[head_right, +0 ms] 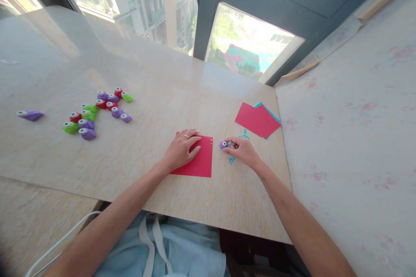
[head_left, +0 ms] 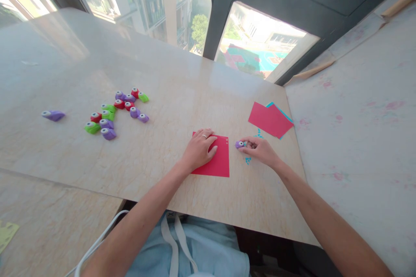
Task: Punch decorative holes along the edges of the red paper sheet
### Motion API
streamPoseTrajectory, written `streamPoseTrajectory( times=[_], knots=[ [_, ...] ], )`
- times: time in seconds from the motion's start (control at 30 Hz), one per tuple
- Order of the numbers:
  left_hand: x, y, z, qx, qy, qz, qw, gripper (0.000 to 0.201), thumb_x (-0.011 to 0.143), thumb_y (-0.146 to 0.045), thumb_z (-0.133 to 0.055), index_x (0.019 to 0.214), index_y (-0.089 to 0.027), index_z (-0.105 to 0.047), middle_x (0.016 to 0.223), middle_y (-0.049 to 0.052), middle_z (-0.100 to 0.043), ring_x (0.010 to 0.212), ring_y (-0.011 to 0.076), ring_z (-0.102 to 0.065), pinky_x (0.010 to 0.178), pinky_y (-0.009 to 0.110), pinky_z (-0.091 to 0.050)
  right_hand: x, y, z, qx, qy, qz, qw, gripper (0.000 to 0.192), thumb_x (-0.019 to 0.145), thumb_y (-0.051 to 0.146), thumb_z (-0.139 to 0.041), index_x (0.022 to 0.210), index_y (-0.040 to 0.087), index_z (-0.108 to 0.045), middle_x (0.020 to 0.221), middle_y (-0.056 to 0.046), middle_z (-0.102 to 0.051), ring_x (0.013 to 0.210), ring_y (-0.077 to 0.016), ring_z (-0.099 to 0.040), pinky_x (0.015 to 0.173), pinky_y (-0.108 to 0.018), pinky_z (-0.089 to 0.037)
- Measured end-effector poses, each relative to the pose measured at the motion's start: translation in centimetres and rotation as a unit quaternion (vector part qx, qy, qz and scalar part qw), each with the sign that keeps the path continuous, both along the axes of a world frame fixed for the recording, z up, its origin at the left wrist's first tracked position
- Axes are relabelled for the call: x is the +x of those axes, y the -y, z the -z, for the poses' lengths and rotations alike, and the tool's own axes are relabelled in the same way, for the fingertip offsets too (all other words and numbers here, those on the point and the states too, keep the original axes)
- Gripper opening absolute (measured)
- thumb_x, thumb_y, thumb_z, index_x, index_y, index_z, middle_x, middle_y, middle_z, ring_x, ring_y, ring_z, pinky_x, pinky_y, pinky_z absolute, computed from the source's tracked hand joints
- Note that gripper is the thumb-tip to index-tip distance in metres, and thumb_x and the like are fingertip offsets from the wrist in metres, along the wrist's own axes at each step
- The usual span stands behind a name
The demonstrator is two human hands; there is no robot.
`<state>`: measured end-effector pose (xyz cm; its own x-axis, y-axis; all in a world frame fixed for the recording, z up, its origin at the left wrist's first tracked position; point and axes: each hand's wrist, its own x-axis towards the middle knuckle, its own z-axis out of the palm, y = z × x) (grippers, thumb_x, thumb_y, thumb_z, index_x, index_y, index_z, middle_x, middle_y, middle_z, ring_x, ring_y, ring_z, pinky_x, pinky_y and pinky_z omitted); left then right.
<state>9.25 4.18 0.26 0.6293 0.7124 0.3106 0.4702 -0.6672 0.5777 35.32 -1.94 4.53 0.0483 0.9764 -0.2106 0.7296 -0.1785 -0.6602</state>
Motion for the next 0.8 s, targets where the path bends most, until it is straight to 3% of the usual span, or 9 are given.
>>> streamPoseTrajectory(
  times=[0.17, 0.37, 0.5, 0.7, 0.8],
  knots=[
    [0.0, 0.0, 0.0, 0.0, 0.0, 0.001, 1.0, 0.023, 0.089, -0.024, -0.055, 0.108, -0.017, -0.065, 0.126, 0.012, -0.061, 0.128, 0.0259, -0.049, 0.114, 0.047, -0.034, 0.0, 1.2, -0.3, 0.009, -0.038, 0.045, 0.998, 0.036, 0.071, 0.046, -0.073, 0.095, 0.019, -0.072, 0.059, 0.004, -0.048, 0.055, -0.0126, -0.04, 0.053, -0.027, -0.031],
    [0.0, 0.0, 0.1, 0.001, -0.003, 0.002, 1.0, 0.023, 0.089, -0.024, -0.054, 0.108, -0.017, -0.064, 0.127, 0.012, -0.061, 0.128, 0.0259, -0.05, 0.114, 0.048, -0.034, -0.6, 4.1, -0.3, 0.027, -0.171, 0.173, 0.97, 0.042, 0.067, 0.049, -0.076, 0.095, 0.019, -0.068, 0.062, 0.003, -0.051, 0.057, -0.0128, -0.043, 0.053, -0.027, -0.033],
    [0.0, -0.1, 0.3, 0.001, 0.005, 0.003, 1.0, 0.024, 0.09, -0.024, -0.053, 0.111, -0.019, -0.064, 0.129, 0.012, -0.06, 0.129, 0.0261, -0.05, 0.113, 0.049, -0.034, -0.5, 6.8, -0.4, 0.027, -0.252, 0.273, 0.928, 0.042, 0.065, 0.046, -0.079, 0.093, 0.018, -0.067, 0.065, 0.002, -0.055, 0.052, -0.0098, -0.037, 0.047, -0.025, -0.026],
    [-0.1, -0.2, 0.4, 0.012, -0.002, 0.005, 1.0, 0.026, 0.091, -0.026, -0.052, 0.113, -0.017, -0.064, 0.13, 0.012, -0.06, 0.129, 0.026, -0.05, 0.114, 0.048, -0.033, 1.8, 10.0, -0.2, 0.033, -0.392, 0.394, 0.831, 0.037, 0.06, 0.042, -0.082, 0.064, 0.021, -0.051, 0.053, 0.008, -0.038, 0.042, -0.0049, -0.021, 0.041, -0.024, -0.02],
    [0.0, -0.3, 0.5, 0.012, 0.002, 0.004, 1.0, 0.026, 0.091, -0.025, -0.052, 0.112, -0.017, -0.065, 0.129, 0.013, -0.061, 0.128, 0.027, -0.05, 0.113, 0.05, -0.035, 3.1, 10.9, -0.2, 0.014, -0.427, 0.417, 0.802, 0.043, 0.058, 0.042, -0.083, 0.06, 0.021, -0.046, 0.052, 0.009, -0.036, 0.04, -0.0034, -0.017, 0.039, -0.023, -0.019]
  ],
)
